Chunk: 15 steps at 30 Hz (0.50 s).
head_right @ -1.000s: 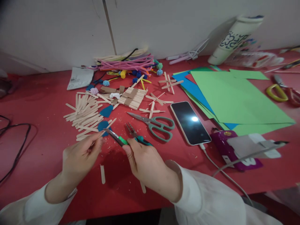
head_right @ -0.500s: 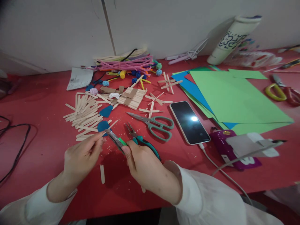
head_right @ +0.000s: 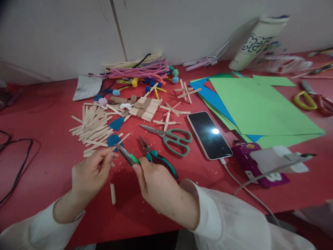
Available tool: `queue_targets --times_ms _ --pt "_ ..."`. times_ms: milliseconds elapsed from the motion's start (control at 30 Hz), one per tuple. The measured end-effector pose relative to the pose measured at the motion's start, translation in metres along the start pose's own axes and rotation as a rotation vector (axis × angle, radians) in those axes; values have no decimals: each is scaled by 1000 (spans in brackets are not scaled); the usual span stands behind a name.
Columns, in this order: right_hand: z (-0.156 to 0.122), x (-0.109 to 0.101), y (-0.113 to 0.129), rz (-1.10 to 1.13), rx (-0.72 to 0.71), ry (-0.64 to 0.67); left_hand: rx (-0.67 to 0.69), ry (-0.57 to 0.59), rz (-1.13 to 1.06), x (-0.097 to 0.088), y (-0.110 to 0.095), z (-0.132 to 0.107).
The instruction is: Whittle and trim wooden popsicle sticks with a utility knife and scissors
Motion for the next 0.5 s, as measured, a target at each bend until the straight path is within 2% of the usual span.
queue_targets --times_ms 167,367,500 --pt "0 4 -2 24 27 47 -3 -4 -14 1 1 0" --pt "-9 -5 19 -436 -276 -233 -17 48 15 6 2 0" --pt "-13 -3 23 -600 -315 -277 35 32 63 5 -4 1"
Point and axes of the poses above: each hand's wrist, its own z-axis towards the middle knuckle, its own x-axis out of the palm, y = z × x, the point moved 9 cm from there along z, towards the middle knuckle, and after that the axes turned 4 degrees about z, right-handed, at the moved point
